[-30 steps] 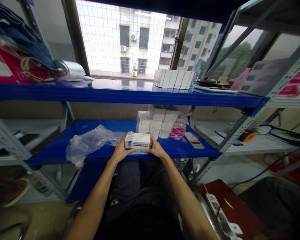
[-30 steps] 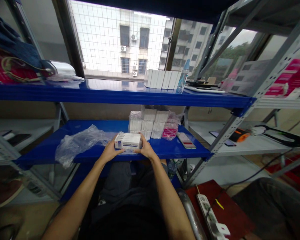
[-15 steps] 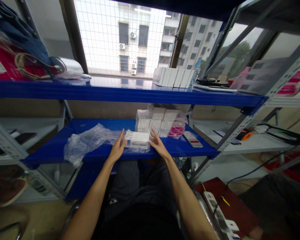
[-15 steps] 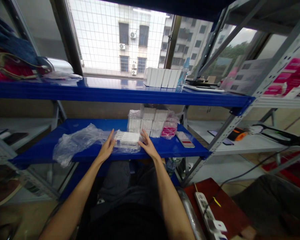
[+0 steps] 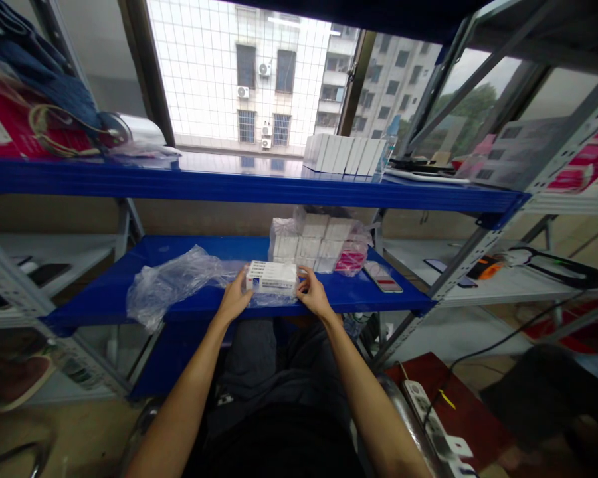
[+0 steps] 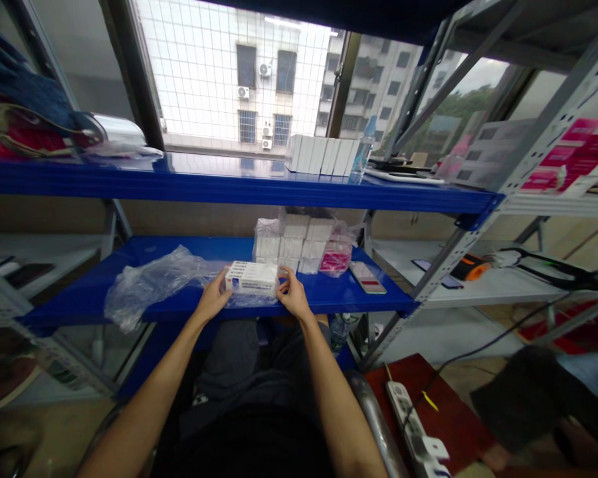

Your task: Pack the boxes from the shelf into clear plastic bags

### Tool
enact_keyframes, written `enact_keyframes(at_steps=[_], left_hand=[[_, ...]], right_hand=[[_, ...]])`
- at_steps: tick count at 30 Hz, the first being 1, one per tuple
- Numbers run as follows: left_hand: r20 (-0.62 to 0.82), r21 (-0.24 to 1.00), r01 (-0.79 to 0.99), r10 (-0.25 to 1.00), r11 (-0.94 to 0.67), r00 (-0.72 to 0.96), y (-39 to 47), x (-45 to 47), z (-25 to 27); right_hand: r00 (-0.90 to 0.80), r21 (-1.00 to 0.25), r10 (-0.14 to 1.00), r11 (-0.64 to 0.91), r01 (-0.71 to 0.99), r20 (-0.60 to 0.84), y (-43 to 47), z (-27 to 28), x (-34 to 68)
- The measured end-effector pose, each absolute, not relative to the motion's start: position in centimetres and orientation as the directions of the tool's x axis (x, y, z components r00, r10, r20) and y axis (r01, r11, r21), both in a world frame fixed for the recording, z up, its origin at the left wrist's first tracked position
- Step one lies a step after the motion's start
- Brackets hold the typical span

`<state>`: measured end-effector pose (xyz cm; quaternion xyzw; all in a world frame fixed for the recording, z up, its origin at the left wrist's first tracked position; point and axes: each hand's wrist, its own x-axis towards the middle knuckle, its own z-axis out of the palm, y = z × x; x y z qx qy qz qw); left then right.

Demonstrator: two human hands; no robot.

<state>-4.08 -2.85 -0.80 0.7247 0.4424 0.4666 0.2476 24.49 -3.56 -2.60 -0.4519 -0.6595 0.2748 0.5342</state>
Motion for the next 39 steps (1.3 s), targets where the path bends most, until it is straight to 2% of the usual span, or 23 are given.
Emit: enact_keyframes(at_steps=[4,8,13,16,20,23,26,29,33,39], left_hand=[[0.374,0.761,0.483,0.901,-0.433,0.219,-3.4,-3.8,0.0],[0.442,0.709,0.484,0.858,-0.513,0.261,-3.7,-3.3,0.7],[0.488,0.658,0.53,0.839,-0.534,0.24,-3.5,-3.0,0.7],[0.46,0.678,0.533,0.858,-0.506,0.23,-3.5,-2.9,0.4],[0.438,0.748,0.502,0.891,-0.435,0.118,-3.9,-2.9,0.1],[0.503,0.725,0.471,0.853,-0.503,0.138,-3.9,-3.1,-0.2],[0.554,0.675,0.479,0.814,-0.562,0.173,-3.7,-3.2,-0.5],[0.548,0.661,0.507,0.817,-0.553,0.177,-3.5,-3.2,-0.6],[0.503,0.645,0.572,0.845,-0.507,0.183,-3.4,-3.1,-0.5],[0.483,0.644,0.591,0.857,-0.486,0.179,-3.2,-2.9,-0.4]], right_hand=[[-0.085,-0.849,0.922,0.38,0.368,0.377,-3.6,-1.9,24.7],[-0.104,-0.895,0.933,0.36,0.263,0.345,-3.6,-1.6,25.0],[-0.109,-0.888,0.91,0.415,0.2,0.4,-3.5,-2.4,25.1],[-0.119,-0.843,0.894,0.447,0.3,0.432,-3.6,-2.4,24.9],[-0.098,-0.781,0.886,0.447,0.437,0.453,-4.2,-1.7,24.3],[-0.094,-0.731,0.848,0.501,0.463,0.522,-4.9,-1.4,23.9],[-0.057,-0.735,0.812,0.553,0.392,0.58,-5.2,-1.5,23.9],[-0.046,-0.778,0.832,0.534,0.331,0.552,-5.1,-1.4,24.3],[-0.138,-0.777,0.866,0.494,0.391,0.481,-5.0,-0.7,24.8],[-0.133,-0.765,0.899,0.426,0.483,0.416,-5.0,-0.7,24.1]])
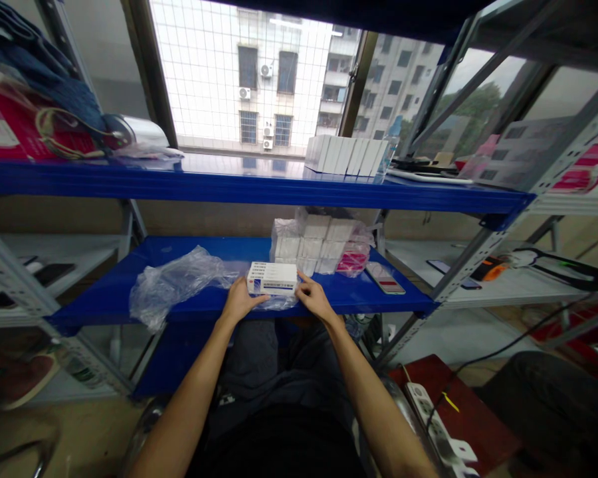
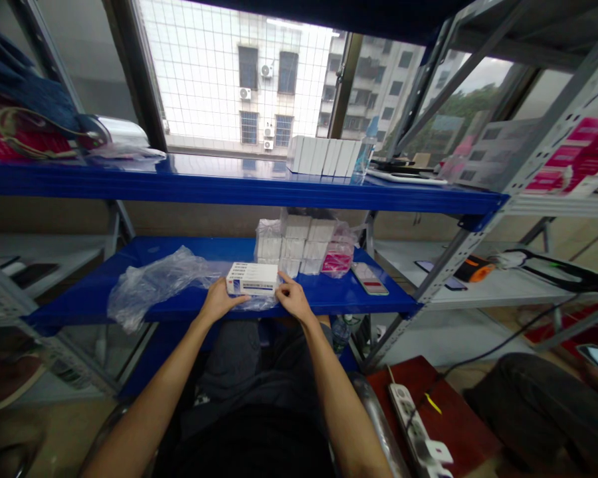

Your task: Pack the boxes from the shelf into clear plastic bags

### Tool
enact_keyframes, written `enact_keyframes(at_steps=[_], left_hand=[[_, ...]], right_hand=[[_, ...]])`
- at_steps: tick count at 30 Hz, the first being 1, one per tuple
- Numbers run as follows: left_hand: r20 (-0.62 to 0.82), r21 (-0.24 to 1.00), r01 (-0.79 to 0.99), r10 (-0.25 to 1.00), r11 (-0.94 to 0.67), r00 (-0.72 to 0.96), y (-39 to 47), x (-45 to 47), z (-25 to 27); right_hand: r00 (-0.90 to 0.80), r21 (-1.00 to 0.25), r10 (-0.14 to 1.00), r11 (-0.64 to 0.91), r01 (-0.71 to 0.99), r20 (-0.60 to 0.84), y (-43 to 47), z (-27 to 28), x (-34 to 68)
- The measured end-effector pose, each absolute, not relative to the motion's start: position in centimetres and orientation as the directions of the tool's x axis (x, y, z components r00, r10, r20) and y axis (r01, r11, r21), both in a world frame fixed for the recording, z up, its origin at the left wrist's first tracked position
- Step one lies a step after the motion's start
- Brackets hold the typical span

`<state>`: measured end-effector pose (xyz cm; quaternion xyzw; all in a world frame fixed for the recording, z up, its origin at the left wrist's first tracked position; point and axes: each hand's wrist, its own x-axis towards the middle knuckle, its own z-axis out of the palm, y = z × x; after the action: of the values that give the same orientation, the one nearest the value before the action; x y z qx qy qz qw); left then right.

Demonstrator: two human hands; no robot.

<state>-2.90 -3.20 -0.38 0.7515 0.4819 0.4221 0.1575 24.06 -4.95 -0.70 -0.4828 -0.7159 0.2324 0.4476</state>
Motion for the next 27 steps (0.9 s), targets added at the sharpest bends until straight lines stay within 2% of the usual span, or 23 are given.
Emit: enact_keyframes(at_steps=[5,10,11,13,15,16,19,22,24,27], left_hand=[[0.485,0.741,0.477,0.868,-0.473,0.106,-3.7,-2.9,-0.3],[0.53,0.727,0.449,0.841,-0.519,0.113,-3.7,-3.1,-0.6],[0.53,0.723,0.458,0.84,-0.517,0.111,-3.6,-3.1,-0.7],[0.532,0.707,0.481,0.838,-0.518,0.12,-3.4,-3.0,-0.9],[0.536,0.69,0.503,0.835,-0.52,0.127,-3.3,-3.0,-0.9],[0.537,0.685,0.511,0.834,-0.519,0.127,-3.3,-3.0,-0.9],[0.537,0.679,0.517,0.833,-0.521,0.133,-3.5,-2.9,-0.7],[0.538,0.675,0.507,0.828,-0.536,0.16,-3.5,-3.0,-0.8],[0.532,0.693,0.496,0.836,-0.523,0.137,-3.3,-2.9,-1.0],[0.514,0.744,0.467,0.856,-0.477,0.056,-2.9,-2.6,-1.3]], right_hand=[[-0.007,-0.797,0.907,0.374,0.475,0.421,-3.7,-1.5,24.0],[0.057,-0.768,0.862,0.416,0.487,0.504,-3.2,1.3,24.5],[0.014,-0.722,0.838,0.462,0.515,0.546,-3.2,2.4,24.3],[-0.195,-0.578,0.78,0.584,0.571,0.595,-3.1,4.6,23.5],[-0.446,-0.458,0.731,0.676,0.578,0.516,-2.5,6.5,22.1],[-0.517,-0.436,0.727,0.686,0.583,0.452,-1.9,7.2,21.2],[-0.587,-0.351,0.757,0.653,0.671,0.287,0.1,8.6,18.9],[-0.613,-0.223,0.768,0.64,0.735,0.186,1.3,9.5,17.7],[-0.612,-0.19,0.769,0.639,0.745,0.184,1.2,10.2,17.7],[-0.594,-0.192,0.745,0.659,0.728,0.305,0.3,11.4,18.7]])
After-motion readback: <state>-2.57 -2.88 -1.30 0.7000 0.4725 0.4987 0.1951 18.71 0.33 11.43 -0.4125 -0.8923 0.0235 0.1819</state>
